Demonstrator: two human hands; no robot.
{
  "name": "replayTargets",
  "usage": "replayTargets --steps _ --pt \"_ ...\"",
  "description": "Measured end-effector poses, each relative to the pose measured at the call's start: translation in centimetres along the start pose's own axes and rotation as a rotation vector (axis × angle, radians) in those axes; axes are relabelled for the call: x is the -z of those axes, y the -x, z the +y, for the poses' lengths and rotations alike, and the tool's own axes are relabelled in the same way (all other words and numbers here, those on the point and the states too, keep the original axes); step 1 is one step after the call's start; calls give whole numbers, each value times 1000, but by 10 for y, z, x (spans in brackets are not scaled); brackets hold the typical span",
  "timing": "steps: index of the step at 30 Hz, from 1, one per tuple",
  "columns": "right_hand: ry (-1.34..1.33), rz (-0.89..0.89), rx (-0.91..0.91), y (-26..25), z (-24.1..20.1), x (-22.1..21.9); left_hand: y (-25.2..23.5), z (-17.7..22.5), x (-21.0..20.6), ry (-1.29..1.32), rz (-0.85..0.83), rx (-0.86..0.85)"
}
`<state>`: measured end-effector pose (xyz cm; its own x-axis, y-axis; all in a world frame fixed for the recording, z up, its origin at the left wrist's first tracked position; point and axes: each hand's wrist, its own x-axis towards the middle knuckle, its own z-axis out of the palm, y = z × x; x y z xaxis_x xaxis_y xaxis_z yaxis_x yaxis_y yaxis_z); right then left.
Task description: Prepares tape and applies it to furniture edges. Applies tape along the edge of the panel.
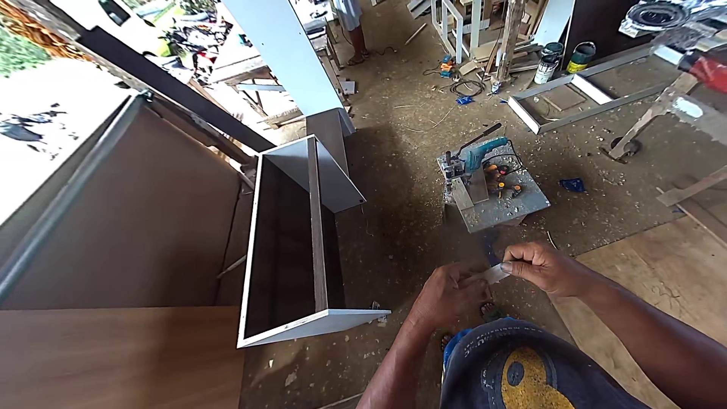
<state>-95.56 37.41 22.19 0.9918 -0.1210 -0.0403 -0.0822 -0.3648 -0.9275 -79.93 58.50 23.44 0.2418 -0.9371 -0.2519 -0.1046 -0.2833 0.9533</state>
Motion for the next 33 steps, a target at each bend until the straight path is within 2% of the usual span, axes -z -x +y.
replayTargets --steps 4,7,11,15,20,22,25,27,29,33 --pt "157 -19 -67 4 5 -1 -9 -8 -6 -114 23 93" --pt "178 17 -112 6 9 -1 -14 -10 -12 -232 74 114" --pt "187 19 -173 6 18 2 -12 -6 -23 -455 157 70" --pt "295 9 -205 9 24 -2 -11 -13 -43 -679 295 -76" --pt "436 11 -358 8 22 -3 -18 -27 -51 -670 340 -172" --pt "410 103 -411 10 22 6 -20 -25 -46 -626 309 -167" --pt "260 206 -227 17 27 21 -22 -16 -37 -574 212 -170" --pt "170 138 -74 15 28 23 -22 -11 -34 -551 174 -199" --pt "155 36 6 10 24 26 -24 -6 -32 -543 154 -228" --pt "339 -147 -3 1 8 31 -24 2 -32 -591 147 -293"
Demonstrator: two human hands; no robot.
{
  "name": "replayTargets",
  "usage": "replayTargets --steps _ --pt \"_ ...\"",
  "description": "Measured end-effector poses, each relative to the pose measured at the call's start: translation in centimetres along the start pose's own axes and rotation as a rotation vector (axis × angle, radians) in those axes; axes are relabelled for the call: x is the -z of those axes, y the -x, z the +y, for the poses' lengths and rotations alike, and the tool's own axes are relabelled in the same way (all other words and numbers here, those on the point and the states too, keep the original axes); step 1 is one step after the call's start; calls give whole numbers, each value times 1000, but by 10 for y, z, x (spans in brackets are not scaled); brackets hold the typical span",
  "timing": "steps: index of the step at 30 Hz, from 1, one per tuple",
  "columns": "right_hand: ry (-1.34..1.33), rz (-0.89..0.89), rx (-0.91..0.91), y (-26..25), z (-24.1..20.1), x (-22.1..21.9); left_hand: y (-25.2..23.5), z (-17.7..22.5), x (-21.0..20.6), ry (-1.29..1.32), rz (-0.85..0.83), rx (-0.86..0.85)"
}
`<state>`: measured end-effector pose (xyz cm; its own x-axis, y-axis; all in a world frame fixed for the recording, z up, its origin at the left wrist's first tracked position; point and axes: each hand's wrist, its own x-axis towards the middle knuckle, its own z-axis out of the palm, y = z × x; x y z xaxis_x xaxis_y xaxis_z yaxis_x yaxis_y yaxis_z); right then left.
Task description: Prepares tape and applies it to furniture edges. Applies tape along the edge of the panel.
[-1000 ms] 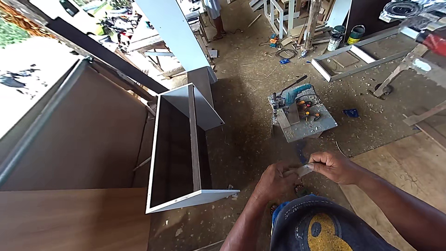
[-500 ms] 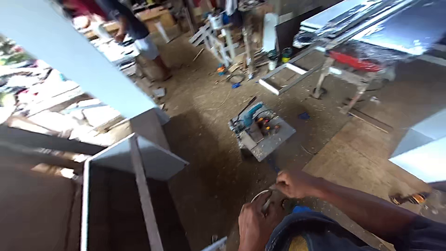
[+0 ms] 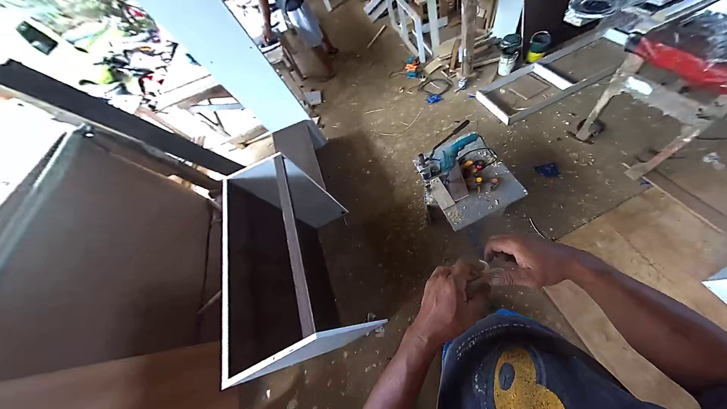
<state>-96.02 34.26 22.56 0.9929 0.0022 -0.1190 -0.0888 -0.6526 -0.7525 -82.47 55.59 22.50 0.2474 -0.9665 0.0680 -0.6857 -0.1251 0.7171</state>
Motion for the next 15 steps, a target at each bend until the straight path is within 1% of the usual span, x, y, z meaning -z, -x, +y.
replayTargets --steps 2,5,8,11,13,15 --pt "65 -77 -28 -4 -6 3 2 2 1 -25 -3 -11" --pt "129 -154 -57 -9 -15 4 8 0 -1 -58 54 -22" --pt "123 -177 39 -15 -15 -3 13 -3 2 -58 74 7" --pt "43 -157 167 -24 -8 -12 17 -5 7 -13 19 101" --pt "-3 -134 257 -28 -4 -19 20 -9 7 75 -5 153" --pt "-24 -106 326 -31 -1 -26 23 -13 4 211 7 181"
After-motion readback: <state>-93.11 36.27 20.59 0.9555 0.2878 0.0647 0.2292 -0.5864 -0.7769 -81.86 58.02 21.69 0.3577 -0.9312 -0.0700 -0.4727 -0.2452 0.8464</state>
